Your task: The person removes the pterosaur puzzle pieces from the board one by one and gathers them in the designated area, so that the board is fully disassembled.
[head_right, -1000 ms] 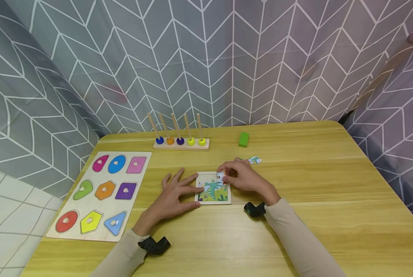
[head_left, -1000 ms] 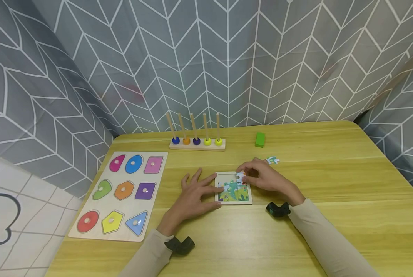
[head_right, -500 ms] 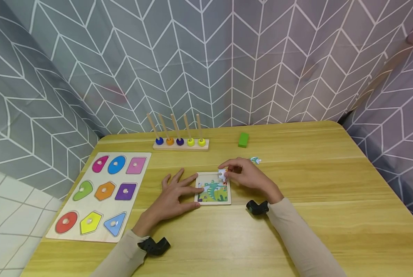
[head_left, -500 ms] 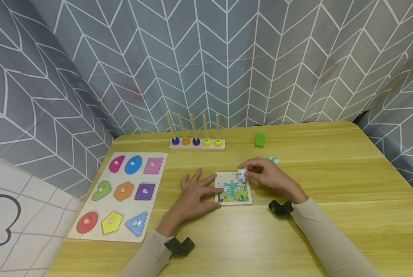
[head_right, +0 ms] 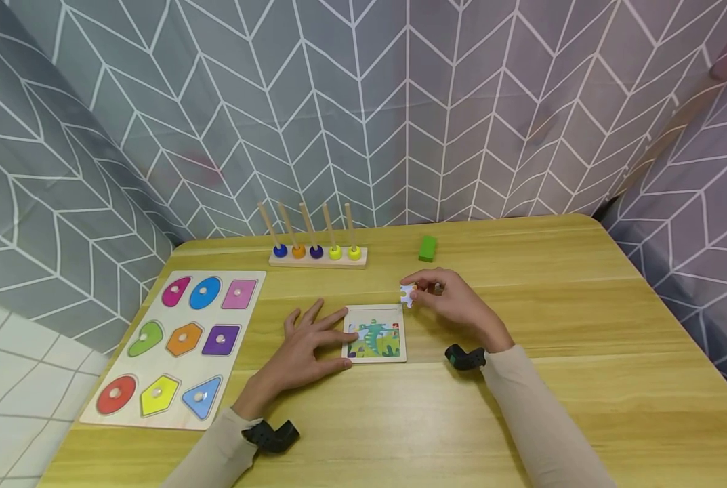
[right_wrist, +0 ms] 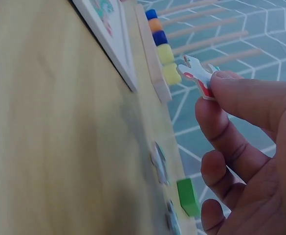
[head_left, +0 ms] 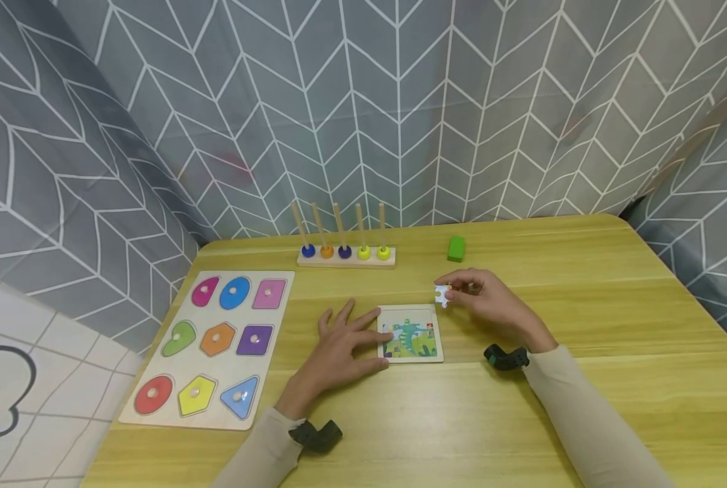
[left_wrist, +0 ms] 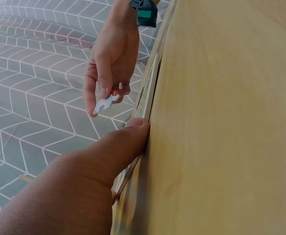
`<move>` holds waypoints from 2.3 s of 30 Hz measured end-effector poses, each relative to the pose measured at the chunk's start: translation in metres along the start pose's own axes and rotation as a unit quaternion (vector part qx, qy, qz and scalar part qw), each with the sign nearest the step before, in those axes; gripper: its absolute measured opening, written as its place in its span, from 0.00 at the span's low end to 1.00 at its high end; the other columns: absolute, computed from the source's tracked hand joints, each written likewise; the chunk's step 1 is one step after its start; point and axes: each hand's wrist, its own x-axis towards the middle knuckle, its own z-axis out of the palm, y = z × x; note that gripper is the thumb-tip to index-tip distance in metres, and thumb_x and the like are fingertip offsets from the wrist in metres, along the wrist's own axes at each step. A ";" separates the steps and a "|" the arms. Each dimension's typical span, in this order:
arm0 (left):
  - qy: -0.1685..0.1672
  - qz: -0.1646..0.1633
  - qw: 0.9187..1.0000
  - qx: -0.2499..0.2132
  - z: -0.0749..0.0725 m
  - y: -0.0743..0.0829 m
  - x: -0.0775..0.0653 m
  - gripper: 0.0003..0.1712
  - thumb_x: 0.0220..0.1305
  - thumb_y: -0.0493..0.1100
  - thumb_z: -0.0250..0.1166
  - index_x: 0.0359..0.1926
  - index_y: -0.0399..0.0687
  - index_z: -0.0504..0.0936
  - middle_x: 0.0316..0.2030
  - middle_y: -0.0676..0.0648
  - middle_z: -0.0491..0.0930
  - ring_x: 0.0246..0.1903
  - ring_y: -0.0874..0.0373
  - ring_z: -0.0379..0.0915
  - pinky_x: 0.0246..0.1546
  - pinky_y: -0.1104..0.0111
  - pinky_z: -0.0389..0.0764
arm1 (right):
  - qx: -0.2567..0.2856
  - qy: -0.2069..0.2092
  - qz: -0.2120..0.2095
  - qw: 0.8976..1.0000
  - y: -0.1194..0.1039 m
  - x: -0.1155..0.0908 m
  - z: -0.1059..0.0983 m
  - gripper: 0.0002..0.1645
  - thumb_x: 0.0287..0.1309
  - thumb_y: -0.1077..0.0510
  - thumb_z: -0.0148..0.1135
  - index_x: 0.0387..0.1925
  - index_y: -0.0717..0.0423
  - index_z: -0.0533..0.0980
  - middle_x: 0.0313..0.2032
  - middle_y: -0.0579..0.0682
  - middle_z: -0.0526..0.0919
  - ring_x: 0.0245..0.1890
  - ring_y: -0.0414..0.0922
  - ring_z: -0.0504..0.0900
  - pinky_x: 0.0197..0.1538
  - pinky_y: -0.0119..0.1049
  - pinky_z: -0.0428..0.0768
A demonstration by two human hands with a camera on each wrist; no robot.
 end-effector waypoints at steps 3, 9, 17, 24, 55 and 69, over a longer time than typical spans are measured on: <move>0.001 0.001 1.000 -0.001 0.000 0.000 0.000 0.24 0.62 0.66 0.67 0.59 0.74 0.84 0.76 0.55 0.65 0.80 0.35 0.40 0.70 0.31 0.35 | -0.010 0.016 0.006 1.000 0.001 -0.002 -0.007 0.15 0.69 0.57 0.63 0.55 0.47 0.84 0.38 0.51 0.82 0.40 0.45 0.75 0.43 0.32 0.74; -0.002 -0.002 1.000 -0.002 -0.001 0.001 0.000 0.24 0.62 0.65 0.68 0.59 0.74 0.84 0.76 0.56 0.65 0.80 0.35 0.40 0.70 0.31 0.34 | -0.030 0.041 0.022 0.998 0.005 -0.007 -0.022 0.15 0.70 0.56 0.62 0.56 0.48 0.84 0.39 0.50 0.81 0.39 0.46 0.73 0.39 0.32 0.72; 0.003 0.000 1.000 0.000 0.000 0.000 -0.001 0.24 0.62 0.65 0.68 0.59 0.74 0.84 0.75 0.55 0.66 0.80 0.35 0.41 0.70 0.31 0.36 | -0.040 0.060 0.035 0.997 0.014 -0.012 -0.038 0.16 0.73 0.54 0.59 0.57 0.49 0.83 0.45 0.51 0.83 0.40 0.45 0.73 0.39 0.32 0.72; 0.005 0.000 1.000 -0.002 0.001 0.000 0.000 0.24 0.61 0.66 0.68 0.58 0.75 0.84 0.75 0.55 0.66 0.80 0.35 0.41 0.70 0.31 0.35 | -0.036 0.086 0.022 0.995 0.029 -0.015 -0.045 0.16 0.73 0.57 0.58 0.57 0.57 0.82 0.37 0.49 0.82 0.35 0.40 0.73 0.38 0.31 0.72; 0.000 -0.002 1.000 -0.010 0.000 0.000 -0.002 0.24 0.62 0.65 0.68 0.59 0.74 0.84 0.76 0.56 0.65 0.80 0.36 0.40 0.71 0.33 0.35 | -0.117 0.140 0.029 0.983 0.054 -0.029 -0.060 0.14 0.71 0.60 0.60 0.53 0.58 0.83 0.29 0.55 0.86 0.29 0.31 0.74 0.49 0.52 0.50; -0.010 -0.006 1.000 -0.007 -0.002 0.001 -0.001 0.25 0.62 0.65 0.67 0.60 0.73 0.83 0.76 0.56 0.64 0.80 0.36 0.39 0.71 0.32 0.34 | -0.134 0.149 0.042 0.979 0.059 -0.031 -0.061 0.16 0.66 0.54 0.67 0.52 0.56 0.84 0.44 0.60 0.84 0.43 0.50 0.71 0.51 0.58 0.50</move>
